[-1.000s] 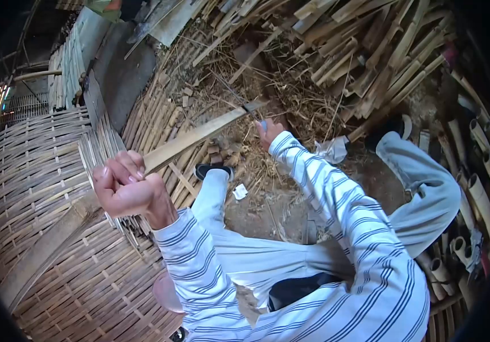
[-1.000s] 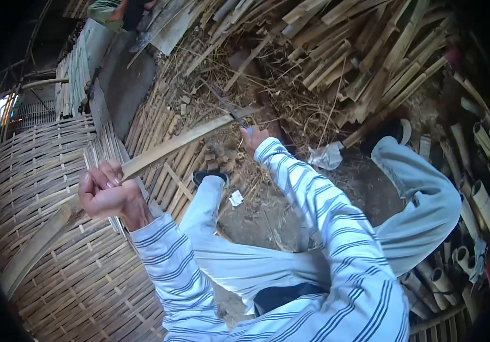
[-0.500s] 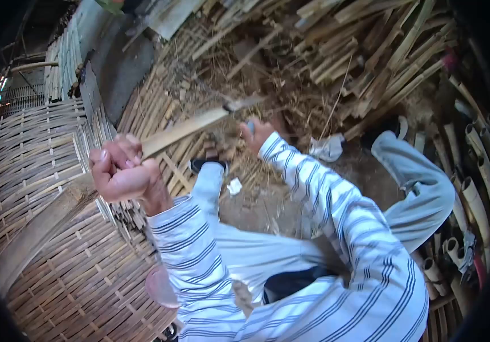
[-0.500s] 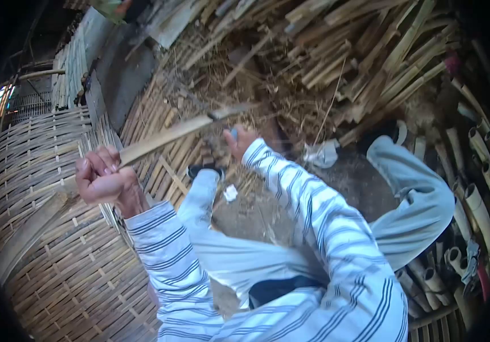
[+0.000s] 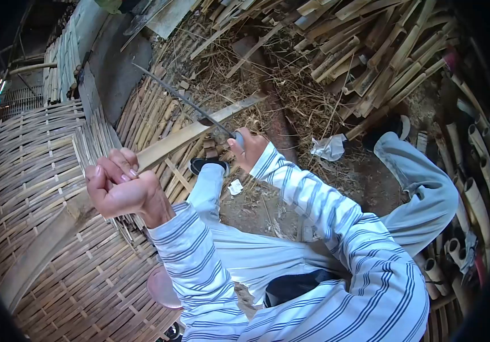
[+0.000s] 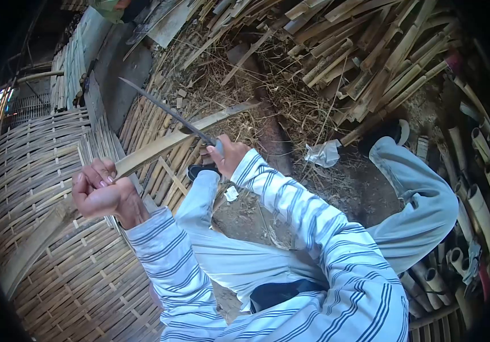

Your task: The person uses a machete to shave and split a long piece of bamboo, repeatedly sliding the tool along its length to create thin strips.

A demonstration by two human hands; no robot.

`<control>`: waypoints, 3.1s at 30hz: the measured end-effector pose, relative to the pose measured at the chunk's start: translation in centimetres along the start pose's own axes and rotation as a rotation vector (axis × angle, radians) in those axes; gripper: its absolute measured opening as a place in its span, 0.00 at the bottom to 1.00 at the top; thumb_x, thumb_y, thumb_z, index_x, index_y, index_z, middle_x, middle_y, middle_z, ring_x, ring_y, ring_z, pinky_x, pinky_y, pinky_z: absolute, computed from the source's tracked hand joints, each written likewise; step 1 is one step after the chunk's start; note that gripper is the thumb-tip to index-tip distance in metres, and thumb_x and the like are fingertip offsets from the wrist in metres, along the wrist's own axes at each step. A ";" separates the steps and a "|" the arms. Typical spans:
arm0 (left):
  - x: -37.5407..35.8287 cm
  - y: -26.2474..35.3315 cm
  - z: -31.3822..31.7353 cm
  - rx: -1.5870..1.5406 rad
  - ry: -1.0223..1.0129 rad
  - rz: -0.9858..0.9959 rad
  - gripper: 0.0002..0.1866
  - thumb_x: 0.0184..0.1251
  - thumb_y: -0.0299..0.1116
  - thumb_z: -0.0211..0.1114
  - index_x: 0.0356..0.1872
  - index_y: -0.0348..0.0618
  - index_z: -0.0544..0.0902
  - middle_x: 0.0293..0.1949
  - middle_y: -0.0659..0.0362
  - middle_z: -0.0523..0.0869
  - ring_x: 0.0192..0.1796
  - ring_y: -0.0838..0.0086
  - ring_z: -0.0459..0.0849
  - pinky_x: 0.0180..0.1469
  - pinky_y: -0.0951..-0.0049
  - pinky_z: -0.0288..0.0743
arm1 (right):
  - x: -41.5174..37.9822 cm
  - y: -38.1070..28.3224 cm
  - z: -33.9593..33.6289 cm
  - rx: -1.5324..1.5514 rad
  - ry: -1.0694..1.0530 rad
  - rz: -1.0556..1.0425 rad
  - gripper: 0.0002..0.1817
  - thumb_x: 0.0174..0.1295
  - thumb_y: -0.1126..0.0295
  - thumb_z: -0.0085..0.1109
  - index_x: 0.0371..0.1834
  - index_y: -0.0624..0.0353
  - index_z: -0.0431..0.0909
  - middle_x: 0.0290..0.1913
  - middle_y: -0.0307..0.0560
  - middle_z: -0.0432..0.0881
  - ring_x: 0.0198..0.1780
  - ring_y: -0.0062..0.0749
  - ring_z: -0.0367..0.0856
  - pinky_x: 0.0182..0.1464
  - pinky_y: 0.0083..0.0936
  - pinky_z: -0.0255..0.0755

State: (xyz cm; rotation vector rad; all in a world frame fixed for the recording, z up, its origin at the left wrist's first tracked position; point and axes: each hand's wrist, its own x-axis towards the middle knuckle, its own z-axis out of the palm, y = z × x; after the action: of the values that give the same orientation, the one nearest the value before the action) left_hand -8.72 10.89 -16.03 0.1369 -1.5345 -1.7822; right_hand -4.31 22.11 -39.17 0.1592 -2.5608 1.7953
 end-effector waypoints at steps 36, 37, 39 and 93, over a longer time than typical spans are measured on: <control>2.1 8.6 0.4 -0.066 -0.302 0.031 0.14 0.68 0.39 0.51 0.25 0.46 0.75 0.21 0.58 0.77 0.28 0.68 0.77 0.39 0.68 0.74 | -3.5 -10.1 -4.2 0.171 0.096 0.000 0.24 0.67 0.52 0.47 0.44 0.67 0.69 0.13 0.60 0.73 0.19 0.57 0.77 0.19 0.42 0.70; 2.9 8.4 -1.0 -0.089 -0.430 -0.029 0.15 0.69 0.39 0.50 0.22 0.46 0.72 0.16 0.59 0.73 0.21 0.72 0.73 0.32 0.70 0.73 | -3.5 -10.3 -4.3 0.209 0.065 0.009 0.24 0.67 0.50 0.45 0.43 0.66 0.68 0.14 0.60 0.73 0.20 0.57 0.78 0.20 0.44 0.71; 2.0 7.9 0.3 -0.080 -0.414 0.003 0.20 0.69 0.37 0.49 0.14 0.49 0.62 0.07 0.67 0.55 0.09 0.81 0.53 0.15 0.76 0.59 | -3.8 -12.0 -5.4 0.287 0.006 0.040 0.25 0.68 0.48 0.42 0.41 0.63 0.68 0.14 0.60 0.74 0.21 0.58 0.79 0.22 0.47 0.72; 1.3 7.9 -0.5 -0.042 -0.405 0.064 0.14 0.57 0.28 0.47 0.14 0.52 0.56 0.07 0.67 0.53 0.09 0.82 0.51 0.16 0.77 0.61 | 0.2 -2.3 -3.5 0.059 -0.046 0.234 0.23 0.67 0.49 0.44 0.35 0.62 0.69 0.12 0.55 0.73 0.15 0.49 0.77 0.17 0.42 0.70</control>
State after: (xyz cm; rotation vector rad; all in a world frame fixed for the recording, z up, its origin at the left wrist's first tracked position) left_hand -5.65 9.85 -8.73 -0.3088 -1.7540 -1.8669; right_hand -4.48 24.55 -35.82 -0.1046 -2.6566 1.9657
